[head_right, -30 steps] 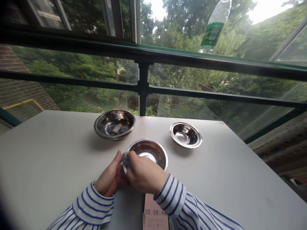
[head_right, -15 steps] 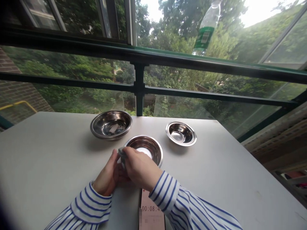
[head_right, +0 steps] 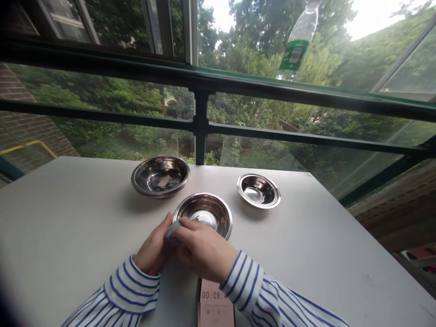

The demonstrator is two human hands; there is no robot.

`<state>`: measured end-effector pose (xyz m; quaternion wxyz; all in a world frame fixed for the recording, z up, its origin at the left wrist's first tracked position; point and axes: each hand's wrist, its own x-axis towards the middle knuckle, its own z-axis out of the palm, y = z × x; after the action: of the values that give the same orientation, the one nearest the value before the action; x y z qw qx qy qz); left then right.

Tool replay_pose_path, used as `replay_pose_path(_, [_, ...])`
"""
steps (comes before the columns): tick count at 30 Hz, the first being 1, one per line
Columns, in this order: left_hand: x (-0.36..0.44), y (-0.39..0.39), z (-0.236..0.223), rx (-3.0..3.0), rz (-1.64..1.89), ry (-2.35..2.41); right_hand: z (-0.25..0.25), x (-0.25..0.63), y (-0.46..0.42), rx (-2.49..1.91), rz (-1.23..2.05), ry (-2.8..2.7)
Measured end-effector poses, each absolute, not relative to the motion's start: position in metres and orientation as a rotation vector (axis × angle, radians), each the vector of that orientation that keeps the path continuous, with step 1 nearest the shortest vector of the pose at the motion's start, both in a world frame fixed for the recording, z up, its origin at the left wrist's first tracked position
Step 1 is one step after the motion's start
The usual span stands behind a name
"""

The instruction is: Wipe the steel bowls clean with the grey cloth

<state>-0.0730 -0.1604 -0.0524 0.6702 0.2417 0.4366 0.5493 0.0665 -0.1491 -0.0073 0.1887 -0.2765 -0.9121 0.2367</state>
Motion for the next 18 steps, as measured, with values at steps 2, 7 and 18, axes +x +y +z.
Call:
replay_pose_path(2, [-0.074, -0.160, -0.052, 0.561, 1.288, 0.979, -0.011, 0.063, -0.149, -0.763, 0.672, -2.534])
replay_pose_path(7, [-0.078, -0.160, -0.048, 0.638, 1.313, 1.015, -0.005, 0.072, -0.152, -0.587, 0.636, -2.687])
replay_pose_path(18, [-0.084, -0.164, -0.044, 0.802, 1.167, 1.140, 0.001, 0.121, -0.162, -0.573, 0.327, -2.919])
